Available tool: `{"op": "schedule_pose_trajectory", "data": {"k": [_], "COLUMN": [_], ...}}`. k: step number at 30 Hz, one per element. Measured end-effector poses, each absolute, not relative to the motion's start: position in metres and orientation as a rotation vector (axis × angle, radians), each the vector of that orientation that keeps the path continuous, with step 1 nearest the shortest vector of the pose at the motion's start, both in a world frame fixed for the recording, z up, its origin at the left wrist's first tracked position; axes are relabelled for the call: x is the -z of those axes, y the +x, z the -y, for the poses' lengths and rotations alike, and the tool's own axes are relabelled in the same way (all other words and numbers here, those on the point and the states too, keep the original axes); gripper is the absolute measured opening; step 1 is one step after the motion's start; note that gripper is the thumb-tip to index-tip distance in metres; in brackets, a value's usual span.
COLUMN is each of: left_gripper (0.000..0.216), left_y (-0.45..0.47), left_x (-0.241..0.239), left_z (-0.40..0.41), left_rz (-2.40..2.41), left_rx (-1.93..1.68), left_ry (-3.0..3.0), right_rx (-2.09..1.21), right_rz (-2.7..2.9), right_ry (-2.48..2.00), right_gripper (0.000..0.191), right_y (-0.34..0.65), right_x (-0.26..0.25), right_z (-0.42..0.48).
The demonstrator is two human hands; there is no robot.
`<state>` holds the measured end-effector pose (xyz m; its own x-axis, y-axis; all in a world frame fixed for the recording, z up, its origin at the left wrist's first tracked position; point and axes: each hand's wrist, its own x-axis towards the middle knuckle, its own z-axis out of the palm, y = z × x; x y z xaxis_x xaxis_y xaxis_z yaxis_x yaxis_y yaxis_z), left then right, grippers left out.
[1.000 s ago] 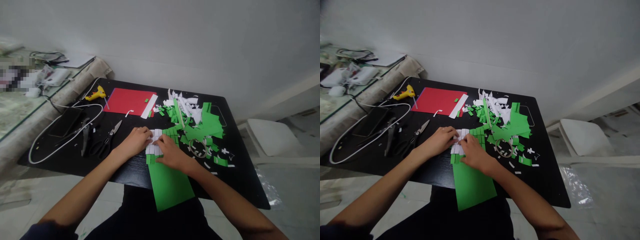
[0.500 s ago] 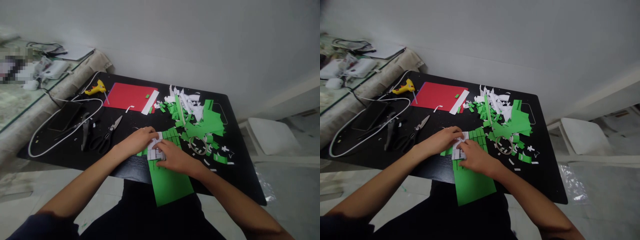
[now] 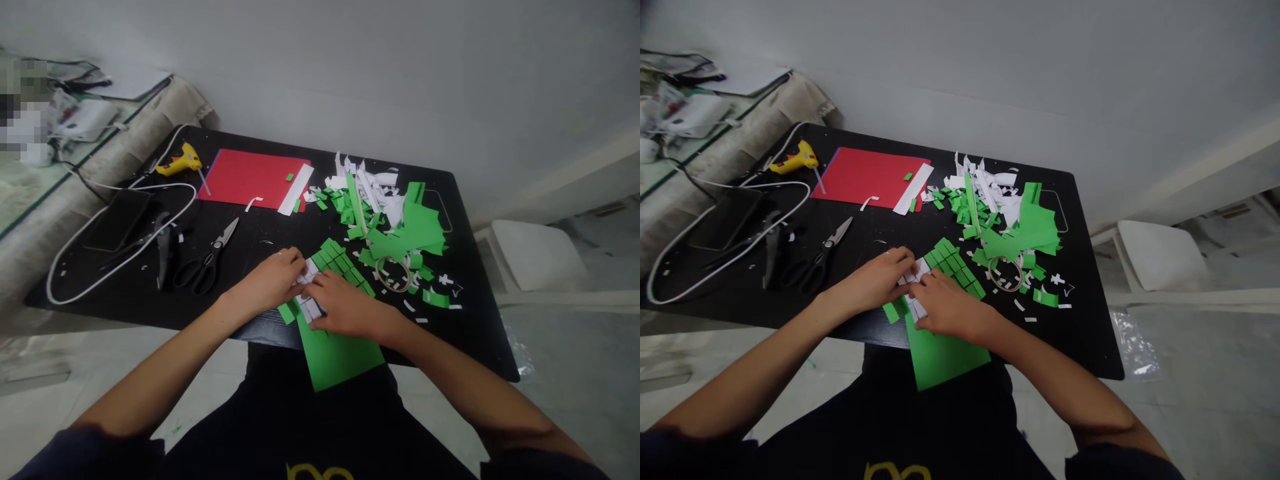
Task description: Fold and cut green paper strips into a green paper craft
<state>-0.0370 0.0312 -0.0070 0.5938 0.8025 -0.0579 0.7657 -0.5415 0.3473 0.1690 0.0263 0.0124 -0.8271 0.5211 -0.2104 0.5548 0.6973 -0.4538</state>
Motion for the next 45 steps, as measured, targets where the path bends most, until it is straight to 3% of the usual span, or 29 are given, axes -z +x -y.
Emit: {"op": "schedule_pose_trajectory", "data": {"k": [3, 9, 11, 15, 19, 22, 26, 31, 36, 42, 45], "left_gripper": [0.017, 0.021, 0.023, 0.019, 0.015, 0.019, 0.016, 0.028, 0.021, 0.013, 0.019], "left_y": [-0.036, -0.036, -0.037, -0.037, -0.029, -0.024, -0.021, -0.015, -0.011, -0.015, -0.012], "left_x": [0.008, 0.008, 0.006, -0.002, -0.006, 0.001, 0.009, 0.004, 0.001, -0.001, -0.001], "left_z": [-0.031, -0.026, -0.023, -0.012, 0.006, 0.017, 0.023, 0.021, 0.021, 0.024, 0.027], "left_rz": [-1.298, -1.398, -1.446, -1.482, -1.213, -1.039, -1.102, -1.140, -1.192, -1.253, -1.325], "left_rx": [-0.131, -0.102, -0.087, -0.165, -0.418, -0.407, -0.359, -0.323, -0.322, -0.360, -0.365], "left_ry": [2.519, 2.421, 2.395, 2.493, 2.563, 2.524, 2.512, 2.494, 2.440, 2.280, 2.306], "right_rx": [0.669, 0.483, 0.514, 0.719, 0.874, 0.889, 0.874, 0.849, 0.762, 0.750, 0.766], "right_rz": [-2.818, -2.911, -2.960, -3.036, -3.062, -3.083, -3.122, -3.172, -3.169, -3.142, -3.152], "right_ry": [0.891, 0.952, 1.041, 1.395, 1.659, 1.763, 1.691, 1.571, 1.494, 1.533, 1.569], "right_gripper": [0.053, 0.028, 0.030, 0.053, 0.043, 0.036, 0.036, 0.045, 0.050, 0.049, 0.044], "right_y": [0.166, 0.179, 0.190, 0.209, 0.211, 0.210, 0.214, 0.222, 0.230, 0.239, 0.242], "right_x": [-0.018, -0.017, -0.012, 0.006, 0.018, 0.019, 0.017, 0.019, 0.019, 0.019, 0.019], "right_z": [-0.024, -0.016, -0.010, 0.010, 0.027, 0.031, 0.030, 0.032, 0.037, 0.044, 0.046]}}
